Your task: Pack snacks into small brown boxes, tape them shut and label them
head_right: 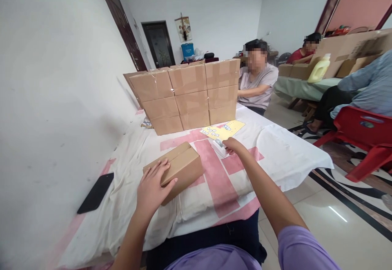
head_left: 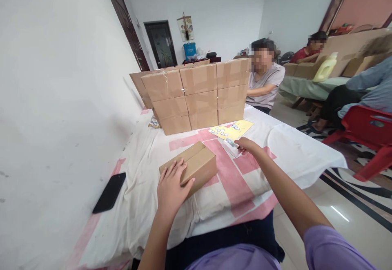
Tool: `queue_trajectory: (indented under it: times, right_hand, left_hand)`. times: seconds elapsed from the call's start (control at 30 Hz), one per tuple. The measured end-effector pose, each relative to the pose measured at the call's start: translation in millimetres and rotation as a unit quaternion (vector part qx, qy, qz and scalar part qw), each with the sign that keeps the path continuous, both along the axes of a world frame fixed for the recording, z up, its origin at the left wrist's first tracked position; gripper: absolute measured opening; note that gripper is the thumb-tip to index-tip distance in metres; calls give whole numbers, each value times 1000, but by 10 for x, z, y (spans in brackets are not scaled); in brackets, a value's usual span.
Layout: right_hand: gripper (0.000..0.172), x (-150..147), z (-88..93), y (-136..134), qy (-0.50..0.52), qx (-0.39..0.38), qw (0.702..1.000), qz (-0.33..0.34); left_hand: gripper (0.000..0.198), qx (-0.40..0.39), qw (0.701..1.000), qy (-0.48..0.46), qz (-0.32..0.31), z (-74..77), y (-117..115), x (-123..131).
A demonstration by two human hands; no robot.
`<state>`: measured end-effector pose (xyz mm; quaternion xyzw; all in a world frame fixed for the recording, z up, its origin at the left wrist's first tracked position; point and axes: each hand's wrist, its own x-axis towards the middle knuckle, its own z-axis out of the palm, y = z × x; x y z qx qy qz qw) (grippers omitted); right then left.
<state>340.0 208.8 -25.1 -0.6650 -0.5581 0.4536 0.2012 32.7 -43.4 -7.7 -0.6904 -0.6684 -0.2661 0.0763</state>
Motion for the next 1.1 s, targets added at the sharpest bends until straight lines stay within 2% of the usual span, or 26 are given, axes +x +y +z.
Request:
queue_trajectory:
  times: [0.13,0.3,0.43,0.67,0.83,1.1]
  right_hand:
    - [17,74,-15,-148,75,27,996,-31]
    - [23,119,-132,-307,164,72,982,-64]
    - [29,122,-253,-394,232,108,962,-95]
    - [28,103,-492,-476,336,140,919,-153]
    - [33,95,-594,-499,382,161,895,-166]
    - [33,102,-636,-502,411,150,883,-167]
  left_hand:
    - [37,0,1000,16,22,-10,-4,15]
    - [37,13,999,24,24,-25,-12,16]
    - [38,16,999,28,21,-28,-13,13]
    - [38,16,999,36,23,-31,-13,11]
    - [39,15,999,42,22,-45,-8,6]
    - [41,32,998,58,24,-78,-15,-4]
